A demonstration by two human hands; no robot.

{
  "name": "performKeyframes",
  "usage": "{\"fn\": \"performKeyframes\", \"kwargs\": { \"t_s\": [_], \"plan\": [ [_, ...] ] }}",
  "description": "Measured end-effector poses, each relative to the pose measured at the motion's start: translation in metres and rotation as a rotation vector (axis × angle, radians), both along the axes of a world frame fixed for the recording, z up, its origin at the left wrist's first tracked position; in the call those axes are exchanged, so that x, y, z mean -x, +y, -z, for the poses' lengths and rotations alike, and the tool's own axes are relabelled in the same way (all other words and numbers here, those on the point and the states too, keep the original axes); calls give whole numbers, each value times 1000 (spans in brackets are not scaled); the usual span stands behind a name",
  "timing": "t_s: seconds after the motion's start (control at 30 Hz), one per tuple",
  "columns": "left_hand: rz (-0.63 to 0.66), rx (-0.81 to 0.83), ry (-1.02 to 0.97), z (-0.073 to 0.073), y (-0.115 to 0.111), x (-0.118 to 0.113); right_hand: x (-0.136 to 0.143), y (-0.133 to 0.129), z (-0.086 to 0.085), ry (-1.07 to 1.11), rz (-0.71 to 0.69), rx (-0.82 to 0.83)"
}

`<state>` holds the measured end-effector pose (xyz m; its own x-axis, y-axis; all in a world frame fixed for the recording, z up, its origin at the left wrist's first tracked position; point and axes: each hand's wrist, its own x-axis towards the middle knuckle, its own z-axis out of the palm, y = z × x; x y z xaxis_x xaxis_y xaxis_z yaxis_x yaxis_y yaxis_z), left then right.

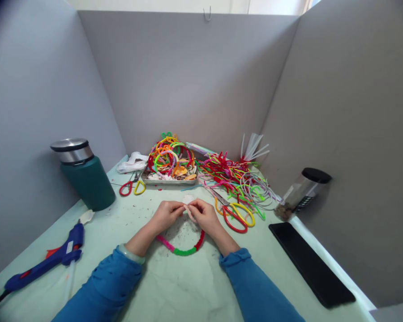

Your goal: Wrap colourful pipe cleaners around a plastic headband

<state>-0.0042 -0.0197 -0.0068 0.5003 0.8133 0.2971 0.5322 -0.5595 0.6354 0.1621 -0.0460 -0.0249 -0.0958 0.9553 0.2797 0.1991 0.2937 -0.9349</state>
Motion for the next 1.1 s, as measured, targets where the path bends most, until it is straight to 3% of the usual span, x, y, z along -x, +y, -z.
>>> {"fn": "performKeyframes", "kwargs": {
  "t_s": [0.23,0.7,1.1],
  "plan": [
    [-34,99,-64,0,0,-1,-1,1,2,-22,3,-5],
    [-176,511,-184,1,6,-3,2,3,5,7,-65,-24],
    [-305,425,-84,4,7,-4,2,-3,1,-109,-74,-106]
  ]
}}
